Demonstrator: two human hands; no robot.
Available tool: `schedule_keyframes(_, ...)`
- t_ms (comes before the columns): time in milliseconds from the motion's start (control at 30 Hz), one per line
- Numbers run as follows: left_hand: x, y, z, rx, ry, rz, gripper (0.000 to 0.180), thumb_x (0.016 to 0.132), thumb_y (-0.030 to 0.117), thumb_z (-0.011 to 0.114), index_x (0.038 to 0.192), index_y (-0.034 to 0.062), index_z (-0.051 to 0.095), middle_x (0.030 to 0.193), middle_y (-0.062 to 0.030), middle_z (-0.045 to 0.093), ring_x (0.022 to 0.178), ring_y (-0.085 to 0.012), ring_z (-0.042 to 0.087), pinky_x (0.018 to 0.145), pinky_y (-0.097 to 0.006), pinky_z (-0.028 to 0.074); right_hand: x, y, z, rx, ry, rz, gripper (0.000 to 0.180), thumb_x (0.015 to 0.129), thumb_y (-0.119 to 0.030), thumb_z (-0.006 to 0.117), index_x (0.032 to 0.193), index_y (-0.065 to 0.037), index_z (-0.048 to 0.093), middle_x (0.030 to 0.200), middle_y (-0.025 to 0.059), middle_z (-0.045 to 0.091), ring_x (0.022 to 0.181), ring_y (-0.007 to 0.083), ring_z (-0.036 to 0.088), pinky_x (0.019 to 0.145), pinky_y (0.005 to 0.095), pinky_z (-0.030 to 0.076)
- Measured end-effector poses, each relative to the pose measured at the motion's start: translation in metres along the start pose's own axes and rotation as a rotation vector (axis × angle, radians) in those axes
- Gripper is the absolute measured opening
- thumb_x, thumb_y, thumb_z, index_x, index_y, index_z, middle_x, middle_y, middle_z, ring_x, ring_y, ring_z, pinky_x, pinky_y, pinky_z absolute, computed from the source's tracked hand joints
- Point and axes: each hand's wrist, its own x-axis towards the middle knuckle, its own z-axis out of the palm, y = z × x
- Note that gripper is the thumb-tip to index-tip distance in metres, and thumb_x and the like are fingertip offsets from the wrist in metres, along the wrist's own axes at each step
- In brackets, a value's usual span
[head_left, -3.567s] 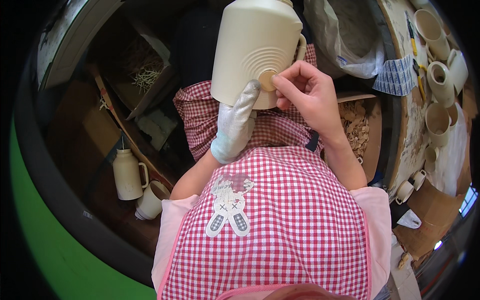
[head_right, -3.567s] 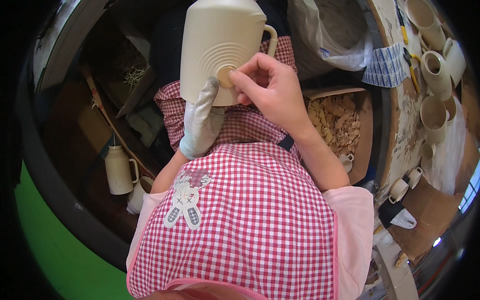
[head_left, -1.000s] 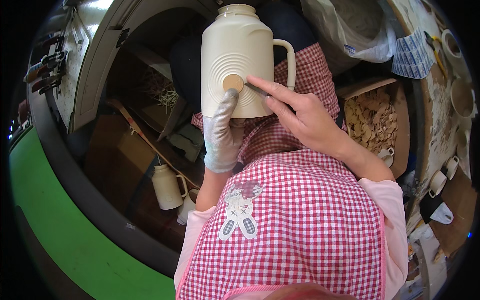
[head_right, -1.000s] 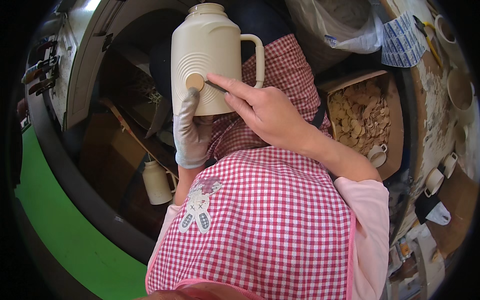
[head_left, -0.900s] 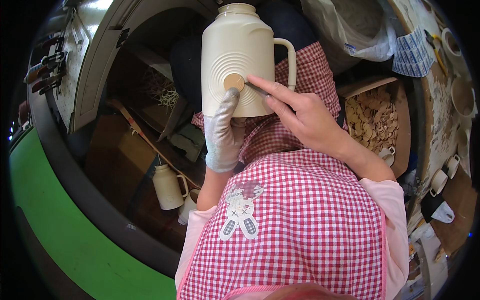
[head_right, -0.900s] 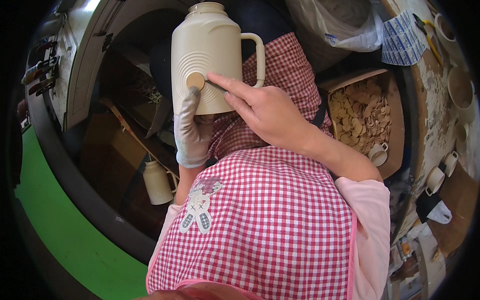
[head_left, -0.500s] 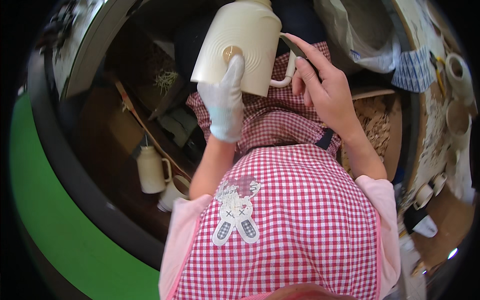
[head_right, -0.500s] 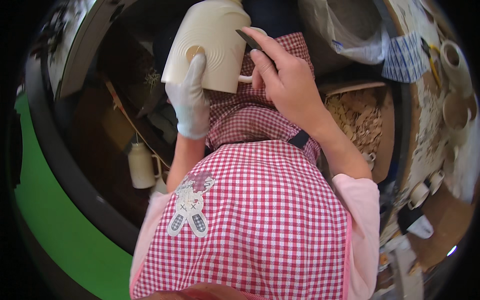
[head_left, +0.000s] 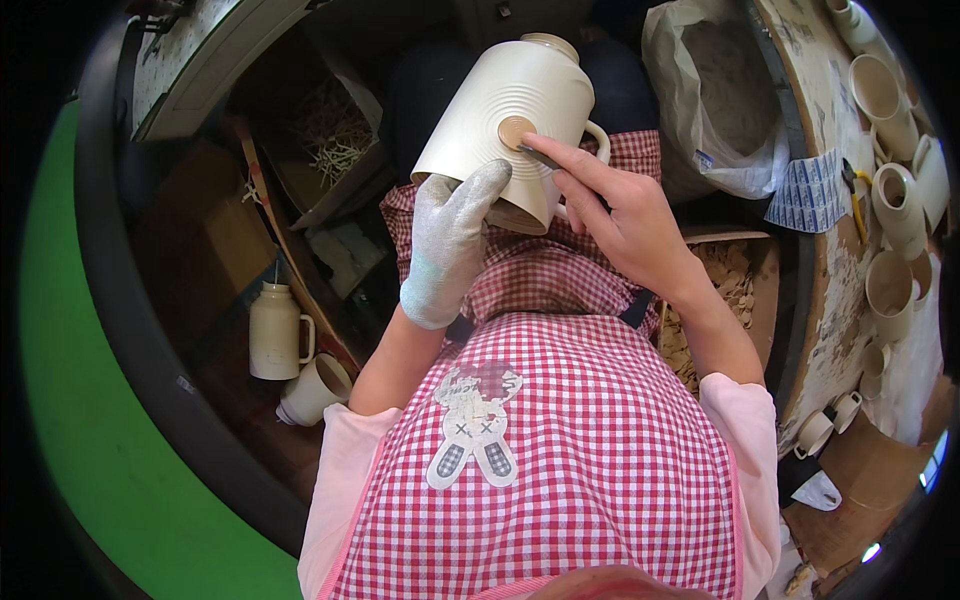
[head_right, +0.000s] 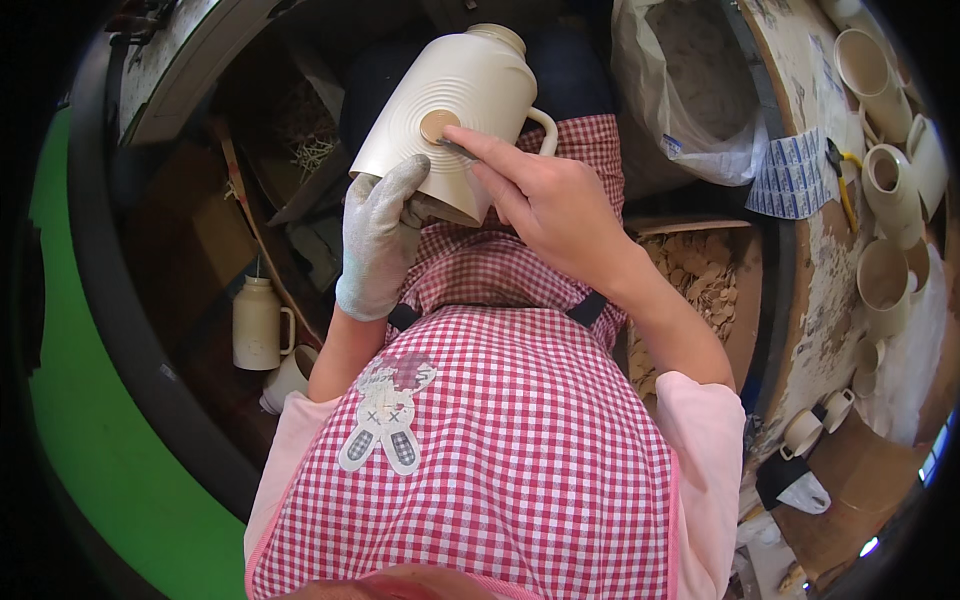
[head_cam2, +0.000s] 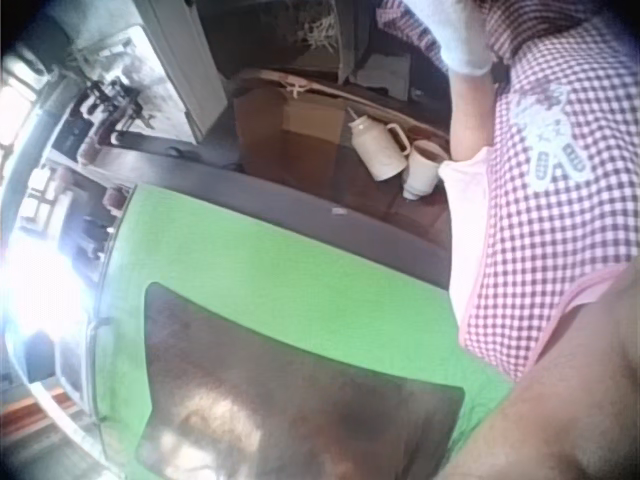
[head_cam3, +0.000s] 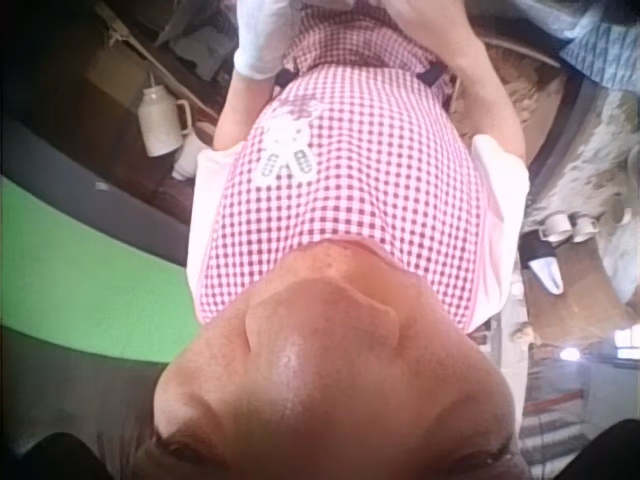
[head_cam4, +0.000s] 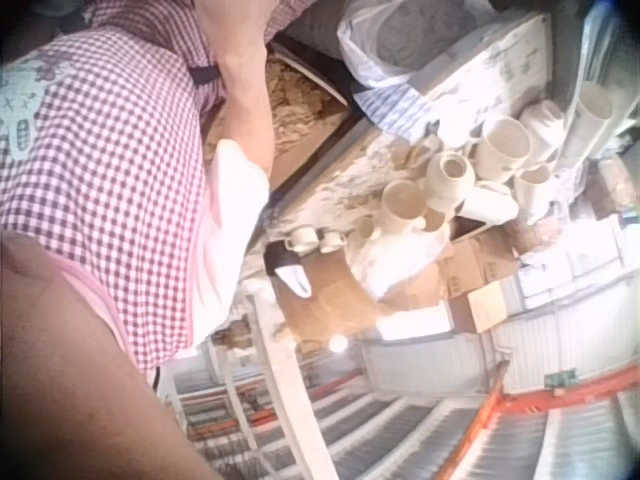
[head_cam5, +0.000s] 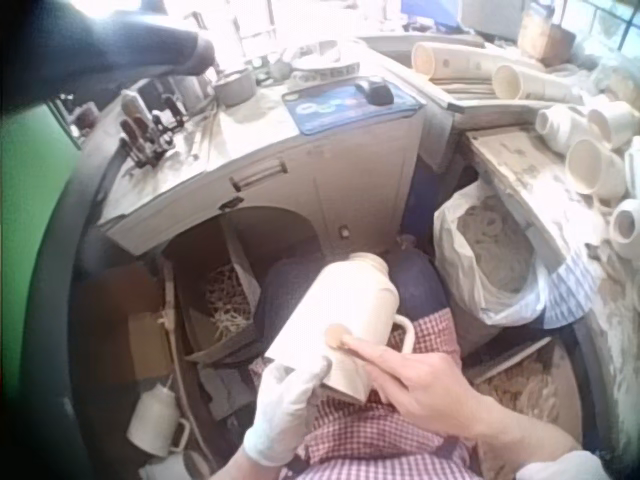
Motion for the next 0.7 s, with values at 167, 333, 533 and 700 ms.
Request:
schedule_keyframes(167,0.002,0.001,0.002,0.015,-0.008,0.016,0.047,0.1,0.021,0.066,0.136,-0.0067,0.055,0.121,-0.0157,0.07,0.106,-0.0214,0.072,0.093,-0.035,0.059,0.002,-0.001,0.002,-0.135,0.038,-0.075,0.048,0.101,-0.007,0.062,0.147,-0.02,0.061,0.069,0.0093,0.064,0.056,0.0129,0.061,0.056,0.0279,0.051)
schedule_keyframes(333,0.004,-0.001,0.006,0.016,0.031,-0.013,0.045,0.102,0.019,0.064,0.136,-0.0075,0.054,0.118,-0.0169,0.071,0.1,-0.0224,0.074,0.086,-0.032,0.061,0.003,-0.013,0.002,-0.393,0.073,-0.107,0.056,0.095,-0.004,0.066,0.148,-0.022,0.06,0.072,0.0143,0.065,0.056,0.0222,0.064,0.056,0.0336,0.053)
schedule_keyframes(533,0.01,-0.004,0.013,0.218,-0.046,0.064,0.041,0.104,0.018,0.06,0.131,-0.0122,0.057,0.113,-0.0179,0.072,0.095,-0.0224,0.075,0.077,-0.029,0.063,-0.001,-0.02,-0.007,-0.64,0.016,-0.064,0.065,0.09,-0.001,0.065,0.15,-0.023,0.056,0.069,0.0124,0.063,0.059,0.0272,0.065,0.056,0.0377,0.054)
schedule_keyframes(700,0.025,-0.024,0.033,0.431,-0.038,0.189,0.03,0.101,0.016,0.062,0.101,-0.013,0.069,0.082,-0.0108,0.072,0.074,-0.0133,0.068,0.063,-0.027,0.053,-0.006,-0.01,-0.014,-0.879,0.011,-0.017,0.058,0.093,-0.005,0.061,0.148,-0.021,0.056,0.07,0.0123,0.066,0.062,0.0292,0.068,0.056,0.0409,0.053)
